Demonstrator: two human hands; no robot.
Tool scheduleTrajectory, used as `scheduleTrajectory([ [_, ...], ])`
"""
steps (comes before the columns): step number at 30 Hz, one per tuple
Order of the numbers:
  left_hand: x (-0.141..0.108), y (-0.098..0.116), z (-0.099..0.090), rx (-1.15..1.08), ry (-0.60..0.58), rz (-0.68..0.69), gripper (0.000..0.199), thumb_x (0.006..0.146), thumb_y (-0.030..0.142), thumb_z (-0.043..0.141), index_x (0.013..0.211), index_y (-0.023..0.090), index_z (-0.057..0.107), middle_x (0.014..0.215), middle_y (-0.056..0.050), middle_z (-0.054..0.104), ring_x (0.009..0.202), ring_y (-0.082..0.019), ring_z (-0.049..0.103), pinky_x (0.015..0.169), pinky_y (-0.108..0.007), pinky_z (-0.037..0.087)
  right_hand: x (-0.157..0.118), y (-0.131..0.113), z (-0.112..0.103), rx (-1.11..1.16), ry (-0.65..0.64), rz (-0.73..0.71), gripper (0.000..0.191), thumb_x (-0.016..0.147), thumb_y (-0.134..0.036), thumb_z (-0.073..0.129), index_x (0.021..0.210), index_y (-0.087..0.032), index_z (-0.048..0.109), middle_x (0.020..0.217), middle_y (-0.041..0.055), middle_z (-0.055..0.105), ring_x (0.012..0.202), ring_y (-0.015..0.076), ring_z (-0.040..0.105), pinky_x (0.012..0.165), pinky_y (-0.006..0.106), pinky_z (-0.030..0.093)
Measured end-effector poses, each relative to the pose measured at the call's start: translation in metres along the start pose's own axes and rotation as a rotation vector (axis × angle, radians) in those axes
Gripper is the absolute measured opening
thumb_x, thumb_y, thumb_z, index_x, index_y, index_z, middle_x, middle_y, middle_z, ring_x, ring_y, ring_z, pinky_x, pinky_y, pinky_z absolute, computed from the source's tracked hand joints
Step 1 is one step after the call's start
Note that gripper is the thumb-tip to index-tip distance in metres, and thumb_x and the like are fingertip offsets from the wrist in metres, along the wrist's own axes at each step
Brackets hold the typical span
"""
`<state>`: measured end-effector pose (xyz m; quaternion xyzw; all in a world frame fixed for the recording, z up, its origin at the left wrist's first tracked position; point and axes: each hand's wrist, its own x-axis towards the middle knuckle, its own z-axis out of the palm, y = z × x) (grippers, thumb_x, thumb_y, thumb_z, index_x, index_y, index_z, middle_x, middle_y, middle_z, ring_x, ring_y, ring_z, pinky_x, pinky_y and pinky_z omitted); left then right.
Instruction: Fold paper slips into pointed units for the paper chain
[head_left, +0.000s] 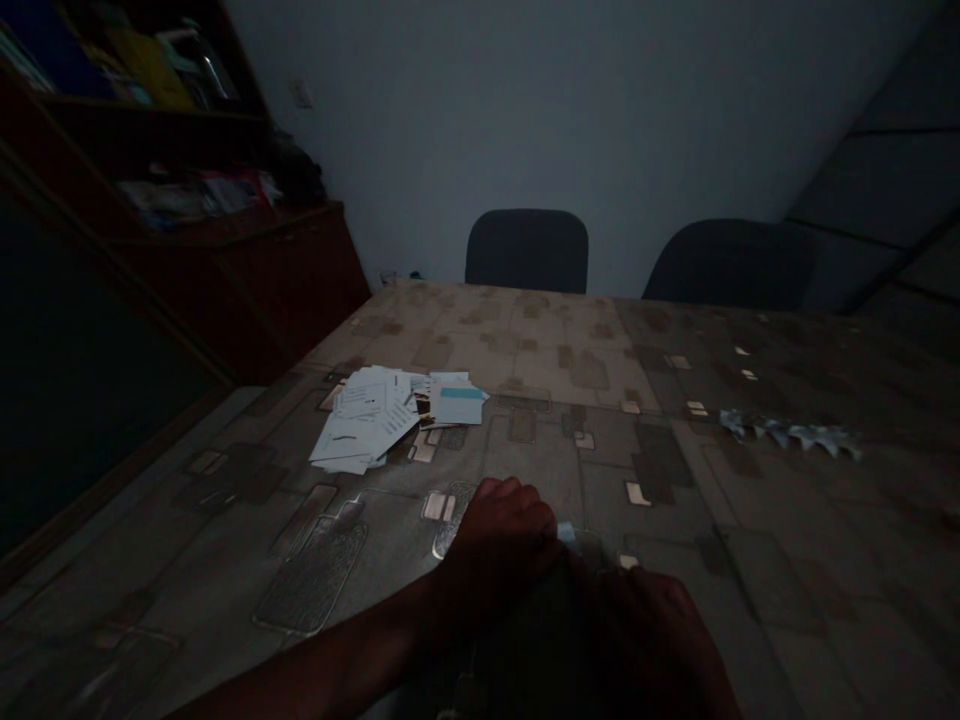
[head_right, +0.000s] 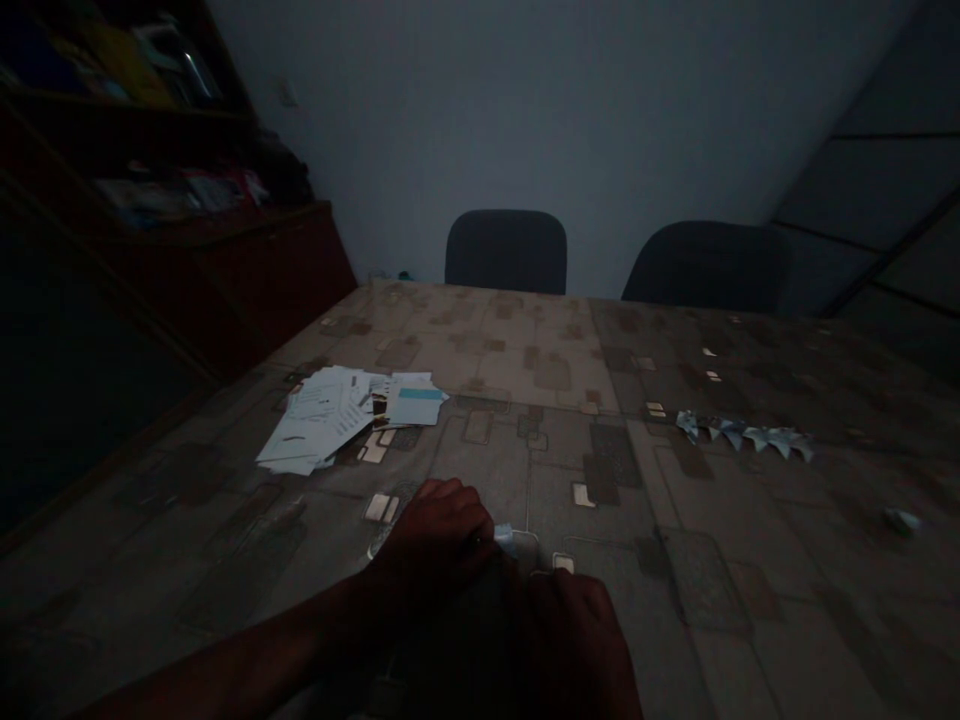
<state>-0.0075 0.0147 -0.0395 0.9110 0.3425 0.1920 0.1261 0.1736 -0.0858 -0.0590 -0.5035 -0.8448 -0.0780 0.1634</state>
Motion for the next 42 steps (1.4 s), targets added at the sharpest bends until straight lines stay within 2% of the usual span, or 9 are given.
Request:
scheduleTrajectory([
  [4,-0.001,-0.001,0.0,-0.02,0.014,-0.001,0.011,0.082,0.019,0.065,0.074,0.018,0.057,0.076,0.0,0.06,0.077,-0.018,0.05,0.071,-0.032,0.033,0.001,0.006,-0.005,0.053,0.025,0.024,0.034,0.085,-0.009,0.048,0.115,-0.021,0.057,0.074,0.0029,0.065,0.064,0.0196,0.057,0.062,0.033,0.04],
  [8,-0.002,0.001,-0.005,-0.01,0.0,0.027,0.012,0.087,0.02,0.061,0.076,0.017,0.058,0.077,0.0,0.059,0.077,-0.018,0.049,0.07,-0.031,0.033,0.004,0.016,-0.007,0.169,0.021,0.188,0.011,0.09,-0.023,0.053,0.098,-0.024,0.059,0.07,0.0,0.06,0.063,0.0176,0.057,0.057,0.028,0.038],
  [11,-0.004,0.003,-0.007,0.062,-0.002,0.089,0.017,0.089,0.021,0.06,0.073,0.017,0.057,0.073,0.0,0.056,0.073,-0.017,0.047,0.068,-0.031,0.033,0.009,0.018,-0.008,0.199,0.007,0.257,0.005,0.089,-0.028,0.057,0.091,-0.025,0.059,0.073,0.0001,0.06,0.066,0.0184,0.057,0.06,0.029,0.037],
  [18,-0.009,0.0,0.004,0.095,0.063,0.224,0.026,0.094,0.023,0.052,0.069,0.018,0.054,0.069,0.0,0.053,0.067,-0.016,0.042,0.069,-0.032,0.031,0.018,0.015,-0.009,0.211,-0.007,0.265,0.014,0.092,-0.028,0.056,0.078,-0.023,0.058,0.072,-0.0001,0.059,0.067,0.0181,0.054,0.062,0.029,0.033],
  [22,-0.01,0.001,0.005,0.108,0.055,0.196,0.025,0.092,0.021,0.054,0.068,0.018,0.054,0.068,0.0,0.053,0.066,-0.016,0.043,0.068,-0.032,0.031,0.021,0.017,-0.011,0.207,0.013,0.227,0.018,0.094,-0.028,0.052,0.078,-0.023,0.059,0.072,0.0002,0.06,0.067,0.0176,0.052,0.064,0.029,0.031],
  [28,-0.011,0.003,-0.003,0.068,0.03,0.154,0.02,0.087,0.029,0.059,0.071,0.018,0.056,0.071,-0.001,0.055,0.07,-0.018,0.046,0.07,-0.033,0.034,0.029,0.014,-0.013,0.157,0.093,0.166,0.039,0.1,-0.026,0.037,0.067,-0.022,0.055,0.064,-0.0003,0.056,0.06,0.017,0.045,0.063,0.03,0.026],
  [33,-0.01,0.002,-0.004,-0.044,0.01,0.084,0.012,0.086,0.022,0.059,0.075,0.017,0.058,0.074,-0.001,0.056,0.075,-0.018,0.049,0.072,-0.032,0.035,0.03,0.013,-0.009,0.185,0.076,0.198,0.033,0.098,-0.024,0.039,0.07,-0.022,0.056,0.066,0.0,0.056,0.061,0.0176,0.045,0.063,0.029,0.024],
  [37,-0.008,0.006,-0.005,-0.062,0.011,0.033,0.012,0.086,0.02,0.06,0.074,0.017,0.059,0.073,-0.001,0.057,0.075,-0.018,0.049,0.073,-0.032,0.034,0.03,0.013,-0.007,0.239,0.039,0.29,0.023,0.091,-0.022,0.05,0.069,-0.021,0.055,0.068,-0.0001,0.055,0.064,0.0181,0.045,0.064,0.029,0.025],
  [42,-0.005,0.01,-0.008,-0.086,-0.009,-0.037,0.011,0.084,0.017,0.061,0.073,0.017,0.059,0.072,-0.001,0.058,0.074,-0.018,0.049,0.072,-0.032,0.034,0.03,0.014,-0.006,0.227,0.0,0.316,0.017,0.085,-0.019,0.056,0.068,-0.021,0.054,0.068,-0.0011,0.053,0.065,0.0178,0.045,0.064,0.029,0.025],
])
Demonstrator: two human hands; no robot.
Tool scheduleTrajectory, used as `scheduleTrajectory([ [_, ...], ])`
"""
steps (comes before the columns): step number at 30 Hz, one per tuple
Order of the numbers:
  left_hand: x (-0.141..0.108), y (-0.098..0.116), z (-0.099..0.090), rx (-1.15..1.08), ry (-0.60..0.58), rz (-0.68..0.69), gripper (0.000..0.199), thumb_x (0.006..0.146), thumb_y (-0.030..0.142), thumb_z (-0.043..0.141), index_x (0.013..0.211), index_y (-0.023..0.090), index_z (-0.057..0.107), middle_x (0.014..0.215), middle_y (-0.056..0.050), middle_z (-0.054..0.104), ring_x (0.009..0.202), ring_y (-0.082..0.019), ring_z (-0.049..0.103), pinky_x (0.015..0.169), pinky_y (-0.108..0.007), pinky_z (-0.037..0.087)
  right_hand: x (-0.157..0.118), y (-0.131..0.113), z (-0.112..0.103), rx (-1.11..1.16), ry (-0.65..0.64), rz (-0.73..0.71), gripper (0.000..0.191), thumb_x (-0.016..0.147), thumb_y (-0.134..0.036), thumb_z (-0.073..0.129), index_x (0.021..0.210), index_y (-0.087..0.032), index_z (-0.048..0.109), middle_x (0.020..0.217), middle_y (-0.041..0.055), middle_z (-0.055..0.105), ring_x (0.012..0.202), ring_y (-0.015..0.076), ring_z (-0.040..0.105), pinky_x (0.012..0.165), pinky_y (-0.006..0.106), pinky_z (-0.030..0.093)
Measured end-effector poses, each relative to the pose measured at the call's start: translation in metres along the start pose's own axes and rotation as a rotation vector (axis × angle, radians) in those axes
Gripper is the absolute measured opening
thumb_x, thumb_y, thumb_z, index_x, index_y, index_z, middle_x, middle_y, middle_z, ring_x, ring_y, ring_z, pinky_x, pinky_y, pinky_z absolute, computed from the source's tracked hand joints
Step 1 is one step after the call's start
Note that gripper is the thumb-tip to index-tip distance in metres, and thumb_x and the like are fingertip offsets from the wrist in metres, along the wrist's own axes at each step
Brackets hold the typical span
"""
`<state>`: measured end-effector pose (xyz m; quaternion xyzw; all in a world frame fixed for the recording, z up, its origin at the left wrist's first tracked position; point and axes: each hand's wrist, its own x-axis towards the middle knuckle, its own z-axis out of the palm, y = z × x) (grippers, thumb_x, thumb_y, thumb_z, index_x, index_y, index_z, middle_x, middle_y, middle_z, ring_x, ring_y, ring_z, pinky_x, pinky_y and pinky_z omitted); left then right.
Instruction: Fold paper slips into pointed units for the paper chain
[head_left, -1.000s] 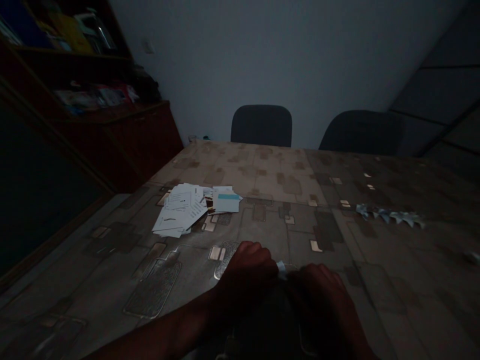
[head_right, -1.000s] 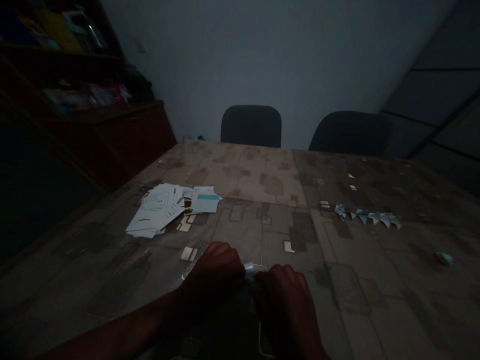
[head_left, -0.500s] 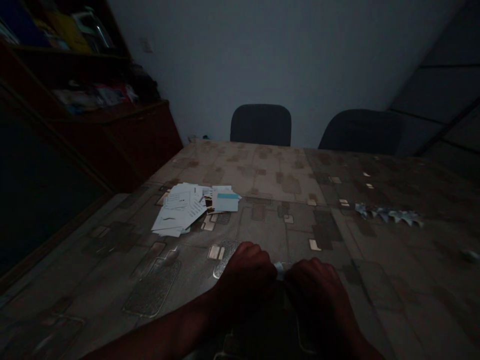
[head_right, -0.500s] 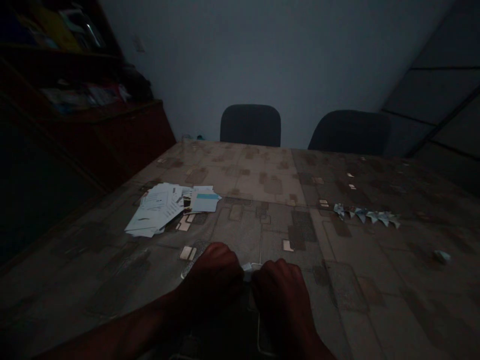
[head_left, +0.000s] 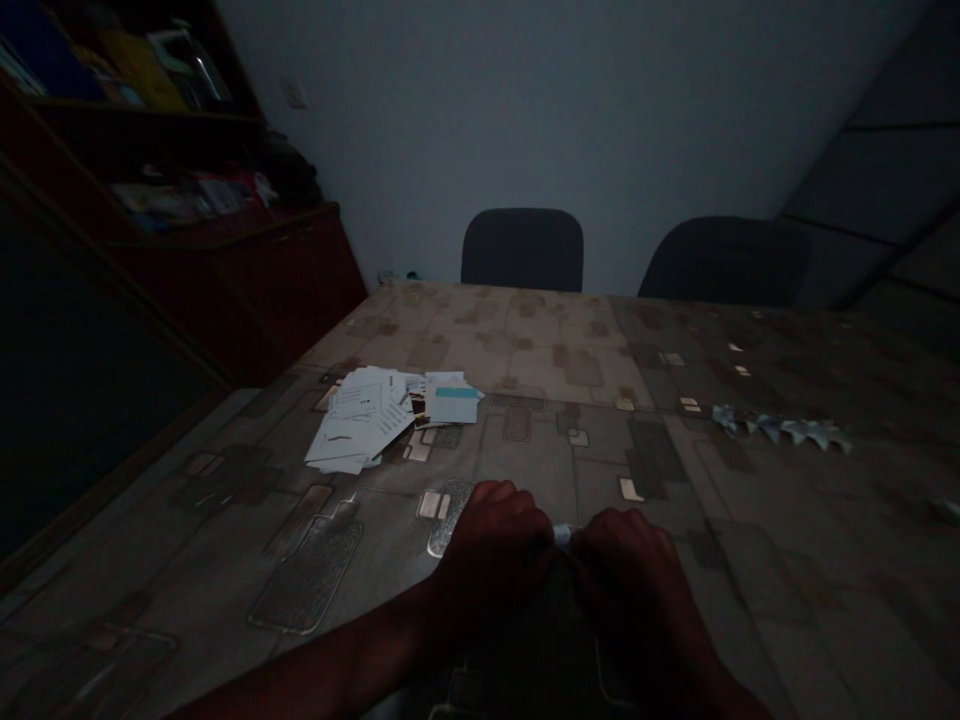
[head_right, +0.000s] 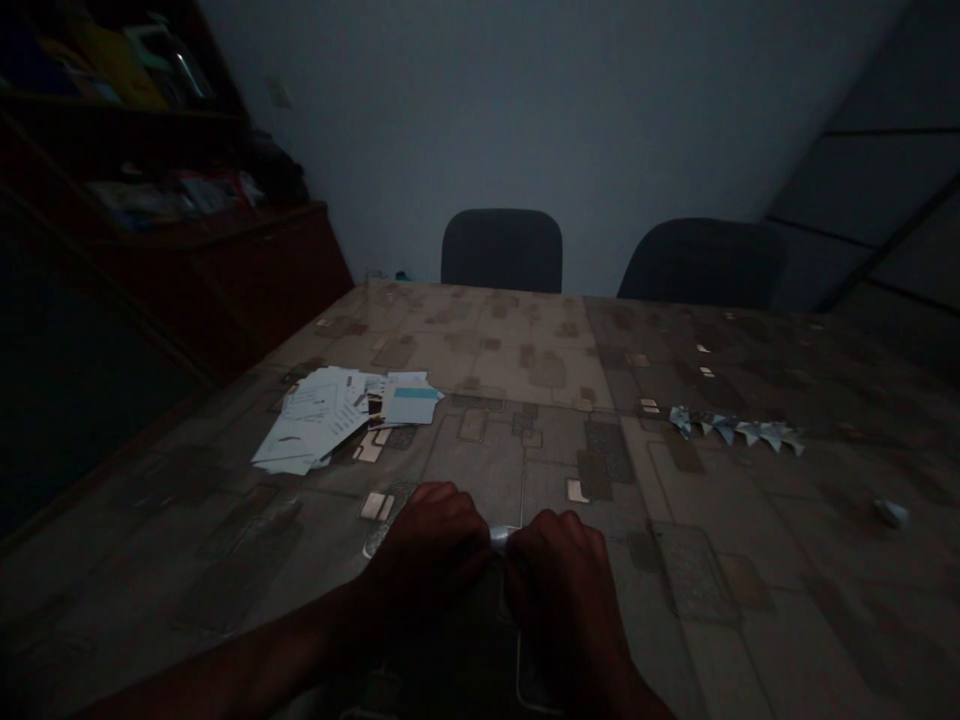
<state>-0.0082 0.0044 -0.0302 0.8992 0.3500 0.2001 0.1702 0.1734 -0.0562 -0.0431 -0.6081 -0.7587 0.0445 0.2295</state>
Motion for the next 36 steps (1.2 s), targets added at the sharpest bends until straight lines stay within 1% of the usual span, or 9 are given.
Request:
scheduleTrajectory([
  [8,0.001,0.003,0.001,-0.007,0.01,-0.057,0.008,0.078,0.011,0.063,0.074,0.017,0.06,0.072,0.0,0.059,0.075,-0.018,0.049,0.072,-0.032,0.033,0.006,-0.002,-0.004,0.027,-0.051,0.078,0.014,0.078,-0.015,0.064,0.069,-0.021,0.056,0.072,-0.0002,0.058,0.07,0.0193,0.051,0.067,0.03,0.03],
  [12,0.002,0.004,0.0,0.001,-0.003,-0.042,0.007,0.079,0.011,0.063,0.075,0.017,0.061,0.074,0.0,0.06,0.076,-0.018,0.05,0.072,-0.032,0.032,-0.009,0.014,-0.007,0.11,-0.053,-0.023,0.011,0.087,-0.018,0.056,0.078,-0.022,0.059,0.074,0.0006,0.061,0.071,0.0183,0.054,0.066,0.029,0.036],
  [13,0.003,0.003,-0.001,0.002,-0.009,-0.043,0.007,0.079,0.012,0.063,0.075,0.017,0.061,0.074,0.0,0.06,0.076,-0.018,0.05,0.072,-0.032,0.032,-0.014,0.018,-0.007,0.096,-0.035,-0.049,0.012,0.09,-0.019,0.052,0.083,-0.023,0.061,0.074,0.0011,0.062,0.069,0.0179,0.054,0.065,0.029,0.036],
  [15,0.004,0.003,-0.001,0.01,-0.025,-0.045,0.008,0.08,0.015,0.064,0.073,0.018,0.061,0.073,0.0,0.06,0.076,-0.018,0.05,0.073,-0.032,0.032,-0.024,0.023,-0.007,0.046,0.004,-0.134,0.017,0.093,-0.025,0.05,0.083,-0.024,0.063,0.069,0.0006,0.061,0.062,0.0164,0.052,0.059,0.027,0.036],
  [18,0.004,0.002,-0.002,0.018,-0.042,-0.049,0.009,0.08,0.016,0.065,0.072,0.018,0.061,0.073,0.0,0.061,0.076,-0.017,0.051,0.073,-0.033,0.032,-0.031,0.018,-0.007,-0.026,0.055,-0.116,0.029,0.097,-0.032,0.044,0.081,-0.024,0.067,0.067,0.0016,0.062,0.063,0.0171,0.054,0.059,0.028,0.037],
  [22,0.005,0.002,-0.004,0.024,-0.06,-0.049,0.008,0.081,0.016,0.064,0.073,0.018,0.062,0.075,0.0,0.061,0.078,-0.018,0.051,0.073,-0.032,0.032,-0.024,0.006,-0.008,-0.011,-0.013,-0.072,0.043,0.097,-0.038,0.045,0.061,-0.022,0.063,0.049,-0.0012,0.053,0.05,0.0134,0.049,0.051,0.026,0.032],
  [24,0.005,0.003,-0.005,0.028,-0.075,-0.053,0.008,0.081,0.016,0.063,0.073,0.018,0.063,0.074,-0.001,0.061,0.078,-0.018,0.051,0.073,-0.032,0.032,-0.02,0.004,-0.009,-0.006,-0.026,-0.075,0.047,0.097,-0.038,0.042,0.058,-0.022,0.062,0.048,-0.001,0.052,0.049,0.0127,0.048,0.05,0.025,0.032],
  [29,0.007,0.004,-0.006,0.027,-0.097,-0.065,0.008,0.082,0.017,0.062,0.074,0.018,0.063,0.075,0.0,0.061,0.078,-0.018,0.051,0.074,-0.032,0.032,-0.018,0.004,-0.01,-0.005,-0.022,-0.136,0.044,0.098,-0.038,0.039,0.068,-0.022,0.066,0.057,0.0012,0.06,0.053,0.013,0.052,0.052,0.025,0.035],
  [36,0.005,0.004,-0.007,-0.005,-0.058,-0.035,0.01,0.084,0.019,0.061,0.074,0.018,0.062,0.074,-0.001,0.061,0.077,-0.018,0.051,0.074,-0.032,0.033,-0.015,0.002,-0.008,-0.009,0.011,-0.074,0.04,0.097,-0.036,0.039,0.072,-0.024,0.066,0.057,0.0009,0.061,0.052,0.0148,0.053,0.05,0.026,0.036],
])
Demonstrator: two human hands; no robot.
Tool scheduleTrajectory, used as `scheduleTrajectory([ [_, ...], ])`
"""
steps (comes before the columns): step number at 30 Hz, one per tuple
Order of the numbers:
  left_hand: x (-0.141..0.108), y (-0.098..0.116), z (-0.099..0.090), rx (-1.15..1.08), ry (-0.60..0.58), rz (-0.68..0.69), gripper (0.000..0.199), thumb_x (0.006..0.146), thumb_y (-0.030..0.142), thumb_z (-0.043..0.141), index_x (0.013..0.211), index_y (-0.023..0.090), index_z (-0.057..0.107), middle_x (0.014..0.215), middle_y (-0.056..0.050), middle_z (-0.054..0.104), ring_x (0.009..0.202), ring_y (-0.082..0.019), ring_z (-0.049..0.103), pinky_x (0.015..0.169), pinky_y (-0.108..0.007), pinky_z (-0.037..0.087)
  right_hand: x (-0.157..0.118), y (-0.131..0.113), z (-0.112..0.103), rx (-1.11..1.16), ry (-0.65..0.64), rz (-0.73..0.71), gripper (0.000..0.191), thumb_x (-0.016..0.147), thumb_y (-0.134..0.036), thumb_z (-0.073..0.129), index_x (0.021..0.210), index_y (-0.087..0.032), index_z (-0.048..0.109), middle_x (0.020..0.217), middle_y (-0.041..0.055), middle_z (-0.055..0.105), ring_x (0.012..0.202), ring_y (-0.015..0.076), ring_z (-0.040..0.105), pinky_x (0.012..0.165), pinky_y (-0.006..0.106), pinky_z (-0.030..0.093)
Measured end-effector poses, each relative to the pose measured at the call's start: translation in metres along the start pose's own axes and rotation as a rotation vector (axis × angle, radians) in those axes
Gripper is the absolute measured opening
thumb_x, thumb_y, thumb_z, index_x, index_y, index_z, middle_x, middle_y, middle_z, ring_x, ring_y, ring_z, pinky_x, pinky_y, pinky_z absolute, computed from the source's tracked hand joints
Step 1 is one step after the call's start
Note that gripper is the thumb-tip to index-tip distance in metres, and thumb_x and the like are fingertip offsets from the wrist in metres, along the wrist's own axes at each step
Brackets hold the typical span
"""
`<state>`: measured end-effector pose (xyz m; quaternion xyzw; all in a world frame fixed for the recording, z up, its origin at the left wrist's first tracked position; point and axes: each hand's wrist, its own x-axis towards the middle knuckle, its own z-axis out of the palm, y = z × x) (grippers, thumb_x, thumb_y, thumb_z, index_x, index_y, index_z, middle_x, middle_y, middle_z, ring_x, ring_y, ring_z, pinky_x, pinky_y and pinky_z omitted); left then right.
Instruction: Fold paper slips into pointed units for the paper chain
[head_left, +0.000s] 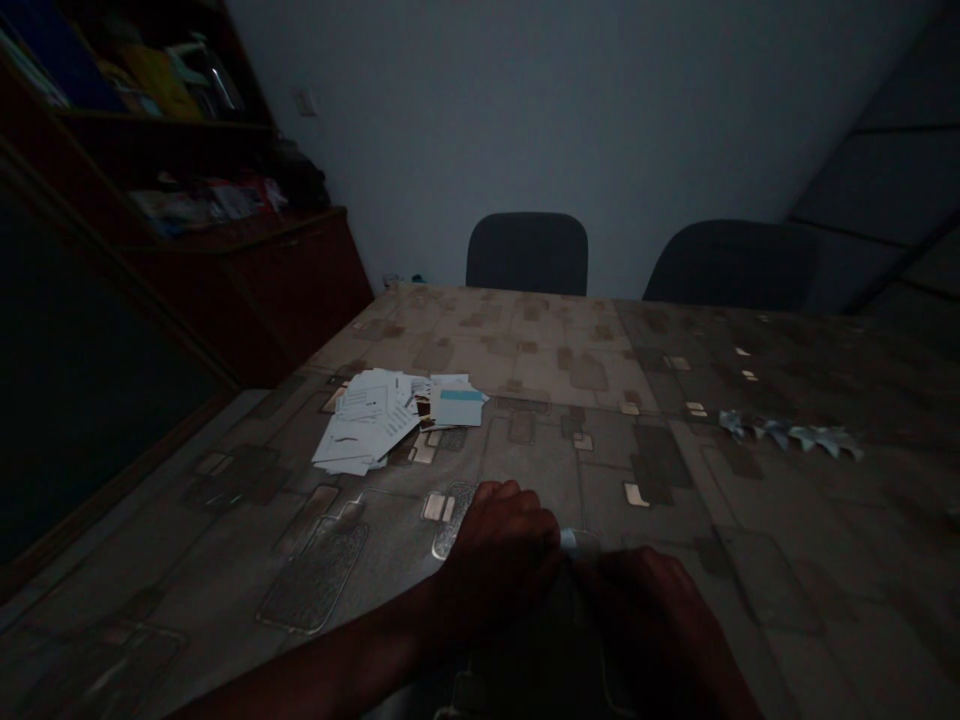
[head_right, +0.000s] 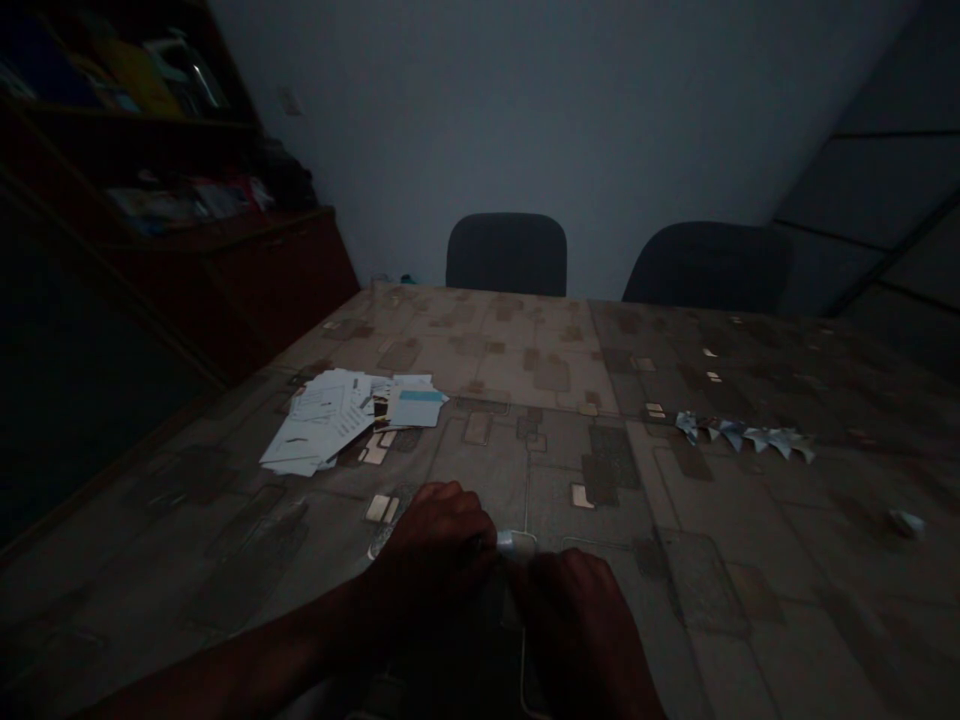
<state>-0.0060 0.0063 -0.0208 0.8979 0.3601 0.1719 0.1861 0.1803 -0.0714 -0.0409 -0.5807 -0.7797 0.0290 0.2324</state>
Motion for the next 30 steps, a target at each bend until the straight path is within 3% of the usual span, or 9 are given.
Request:
scheduleTrajectory([
  [4,0.0,-0.002,0.003,-0.013,0.039,-0.004,0.014,0.085,0.018,0.059,0.071,0.017,0.06,0.073,-0.001,0.06,0.075,-0.017,0.051,0.073,-0.032,0.033,0.0,0.0,0.002,-0.017,-0.024,-0.02,0.036,0.096,-0.031,0.041,0.072,-0.024,0.066,0.056,0.0001,0.059,0.052,0.0147,0.053,0.05,0.027,0.034],
  [8,0.001,-0.002,0.006,-0.012,0.08,-0.036,0.011,0.077,0.012,0.063,0.068,0.017,0.058,0.07,0.0,0.059,0.073,-0.017,0.05,0.071,-0.031,0.031,-0.002,-0.001,0.003,-0.085,0.012,-0.132,0.022,0.089,-0.015,0.046,0.085,-0.025,0.066,0.065,0.0005,0.064,0.056,0.0159,0.053,0.055,0.028,0.034],
  [14,-0.001,-0.002,0.009,-0.018,0.084,-0.058,0.011,0.074,0.008,0.062,0.069,0.017,0.057,0.071,0.0,0.059,0.073,-0.017,0.05,0.071,-0.031,0.032,-0.003,-0.007,0.001,-0.138,0.085,-0.223,0.032,0.069,0.0,0.051,0.09,-0.021,0.061,0.072,0.0029,0.063,0.061,0.0188,0.051,0.063,0.031,0.036],
  [23,-0.008,-0.007,0.005,-0.09,0.083,-0.174,0.016,0.078,0.016,0.069,0.088,0.02,0.056,0.078,0.003,0.059,0.077,-0.017,0.051,0.072,-0.03,0.034,-0.005,-0.001,0.015,-0.158,0.22,-0.268,0.039,0.072,0.001,0.048,0.104,-0.018,0.06,0.077,0.0053,0.06,0.069,0.0211,0.048,0.069,0.033,0.039],
  [27,-0.021,-0.015,0.006,0.052,0.086,0.013,0.016,0.088,0.017,0.06,0.102,0.023,0.06,0.09,-0.001,0.062,0.083,-0.018,0.052,0.074,-0.031,0.035,-0.005,-0.001,0.011,-0.142,0.168,-0.265,0.04,0.075,-0.001,0.049,0.108,-0.02,0.059,0.078,0.0043,0.059,0.069,0.0204,0.048,0.066,0.032,0.039],
  [30,-0.029,-0.018,0.009,0.175,0.1,0.137,0.01,0.094,0.024,0.054,0.099,0.024,0.063,0.081,0.0,0.059,0.077,-0.017,0.05,0.071,-0.03,0.035,-0.008,-0.002,0.011,-0.116,0.138,-0.244,0.036,0.076,-0.005,0.052,0.107,-0.021,0.06,0.079,0.0044,0.059,0.07,0.0207,0.048,0.066,0.032,0.04],
])
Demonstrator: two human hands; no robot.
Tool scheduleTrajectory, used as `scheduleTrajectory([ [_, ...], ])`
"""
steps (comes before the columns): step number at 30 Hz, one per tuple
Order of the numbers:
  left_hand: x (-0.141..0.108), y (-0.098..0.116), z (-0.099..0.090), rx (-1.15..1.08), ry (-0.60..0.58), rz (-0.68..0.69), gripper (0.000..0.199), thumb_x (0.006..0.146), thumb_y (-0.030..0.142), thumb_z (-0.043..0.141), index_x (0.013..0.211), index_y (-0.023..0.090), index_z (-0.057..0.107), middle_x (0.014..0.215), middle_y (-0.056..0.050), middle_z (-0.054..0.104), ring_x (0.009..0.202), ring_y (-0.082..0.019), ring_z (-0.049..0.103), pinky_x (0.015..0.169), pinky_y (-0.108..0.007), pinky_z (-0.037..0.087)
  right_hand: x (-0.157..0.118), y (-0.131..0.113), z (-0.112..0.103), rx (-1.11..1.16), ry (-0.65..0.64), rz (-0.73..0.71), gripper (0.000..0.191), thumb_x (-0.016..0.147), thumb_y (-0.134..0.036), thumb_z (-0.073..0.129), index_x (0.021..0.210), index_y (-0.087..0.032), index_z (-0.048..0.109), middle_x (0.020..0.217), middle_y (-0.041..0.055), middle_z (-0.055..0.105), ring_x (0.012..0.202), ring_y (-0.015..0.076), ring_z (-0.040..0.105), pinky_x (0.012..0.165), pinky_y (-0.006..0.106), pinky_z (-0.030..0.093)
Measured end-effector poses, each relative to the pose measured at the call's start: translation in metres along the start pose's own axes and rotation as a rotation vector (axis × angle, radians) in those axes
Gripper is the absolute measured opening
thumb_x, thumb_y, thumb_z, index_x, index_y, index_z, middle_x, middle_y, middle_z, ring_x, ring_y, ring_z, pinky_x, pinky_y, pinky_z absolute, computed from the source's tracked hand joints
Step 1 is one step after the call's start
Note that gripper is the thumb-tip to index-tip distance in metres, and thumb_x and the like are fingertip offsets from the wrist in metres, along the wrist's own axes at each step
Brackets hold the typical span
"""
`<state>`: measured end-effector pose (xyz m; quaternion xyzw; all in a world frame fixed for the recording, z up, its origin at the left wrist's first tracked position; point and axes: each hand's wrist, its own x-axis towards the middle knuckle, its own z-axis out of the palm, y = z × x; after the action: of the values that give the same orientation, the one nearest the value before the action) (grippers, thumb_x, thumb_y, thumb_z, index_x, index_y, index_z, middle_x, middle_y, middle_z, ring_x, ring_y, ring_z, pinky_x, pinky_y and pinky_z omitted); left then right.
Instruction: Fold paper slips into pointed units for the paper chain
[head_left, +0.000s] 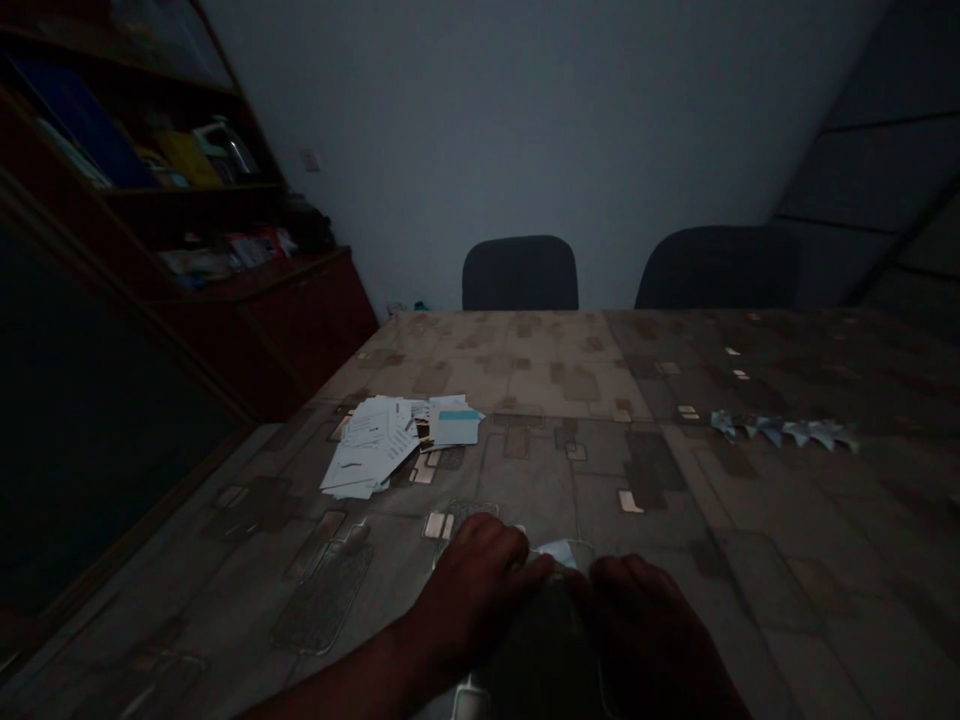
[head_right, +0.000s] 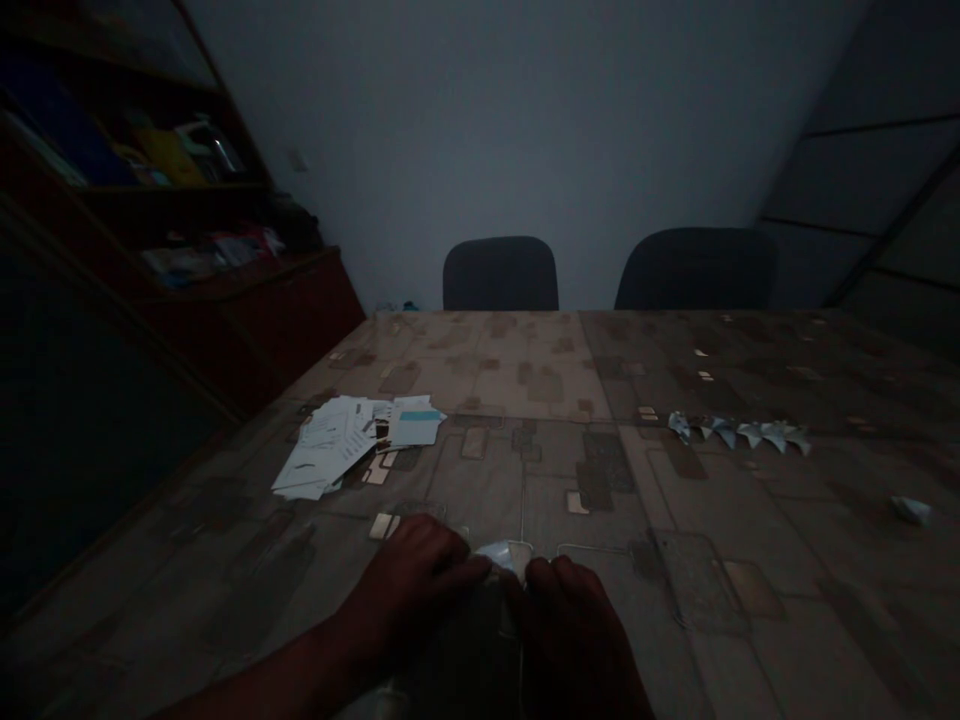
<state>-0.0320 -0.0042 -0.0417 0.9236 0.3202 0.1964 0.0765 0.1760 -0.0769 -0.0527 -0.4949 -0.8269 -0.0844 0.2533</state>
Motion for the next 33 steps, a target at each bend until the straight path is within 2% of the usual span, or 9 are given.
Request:
scheduleTrajectory([
  [4,-0.003,0.003,0.002,-0.038,-0.046,0.058,0.014,0.097,0.03,0.051,0.094,0.023,0.062,0.078,0.001,0.057,0.076,-0.015,0.05,0.075,-0.029,0.036,-0.002,0.0,0.003,0.0,0.017,0.012,0.036,0.077,-0.002,0.049,0.106,-0.02,0.06,0.08,0.0051,0.058,0.071,0.0208,0.048,0.067,0.034,0.041],
  [9,-0.001,0.003,0.001,-0.1,-0.049,0.005,0.018,0.098,0.031,0.049,0.091,0.021,0.061,0.079,0.0,0.059,0.078,-0.015,0.05,0.077,-0.031,0.037,-0.002,0.003,0.005,-0.006,-0.012,0.004,0.037,0.08,-0.002,0.048,0.11,-0.021,0.06,0.081,0.0047,0.059,0.071,0.0203,0.05,0.068,0.033,0.042],
  [16,0.002,0.006,-0.001,-0.012,-0.071,0.028,0.019,0.1,0.029,0.045,0.091,0.022,0.06,0.079,0.001,0.059,0.077,-0.015,0.05,0.075,-0.032,0.035,-0.003,0.001,0.002,-0.04,-0.01,0.003,0.039,0.078,-0.003,0.05,0.111,-0.02,0.06,0.08,0.0046,0.059,0.071,0.0208,0.049,0.069,0.033,0.04],
  [20,0.002,0.005,0.0,0.13,-0.072,0.056,0.012,0.097,0.029,0.051,0.106,0.03,0.059,0.089,0.001,0.061,0.081,-0.019,0.049,0.076,-0.035,0.032,-0.002,0.003,0.001,-0.065,0.006,0.018,0.039,0.074,-0.003,0.053,0.106,-0.023,0.061,0.076,0.0026,0.058,0.069,0.0195,0.049,0.068,0.032,0.036],
  [23,-0.001,0.003,-0.001,0.145,-0.058,0.071,0.025,0.094,0.025,0.055,0.118,0.034,0.054,0.098,0.0,0.061,0.085,-0.02,0.049,0.076,-0.035,0.032,-0.004,0.007,0.003,-0.058,-0.004,0.026,0.038,0.074,-0.006,0.056,0.106,-0.026,0.061,0.073,0.0011,0.057,0.065,0.018,0.047,0.064,0.03,0.032],
  [27,-0.004,0.004,-0.006,0.135,-0.045,0.124,0.036,0.093,0.021,0.056,0.127,0.032,0.049,0.107,-0.004,0.06,0.09,-0.021,0.049,0.078,-0.037,0.033,-0.004,0.013,0.006,0.007,0.001,0.051,0.045,0.071,-0.004,0.058,0.108,-0.029,0.062,0.077,0.001,0.057,0.067,0.0167,0.047,0.065,0.028,0.03],
  [33,-0.002,0.0,-0.013,0.16,-0.099,0.19,0.034,0.095,0.022,0.051,0.129,0.029,0.049,0.102,-0.005,0.06,0.089,-0.021,0.049,0.086,-0.042,0.034,0.0,0.02,0.008,0.093,0.017,0.03,0.044,0.072,-0.002,0.062,0.106,-0.031,0.064,0.074,-0.0014,0.056,0.066,0.0147,0.045,0.063,0.026,0.026],
])
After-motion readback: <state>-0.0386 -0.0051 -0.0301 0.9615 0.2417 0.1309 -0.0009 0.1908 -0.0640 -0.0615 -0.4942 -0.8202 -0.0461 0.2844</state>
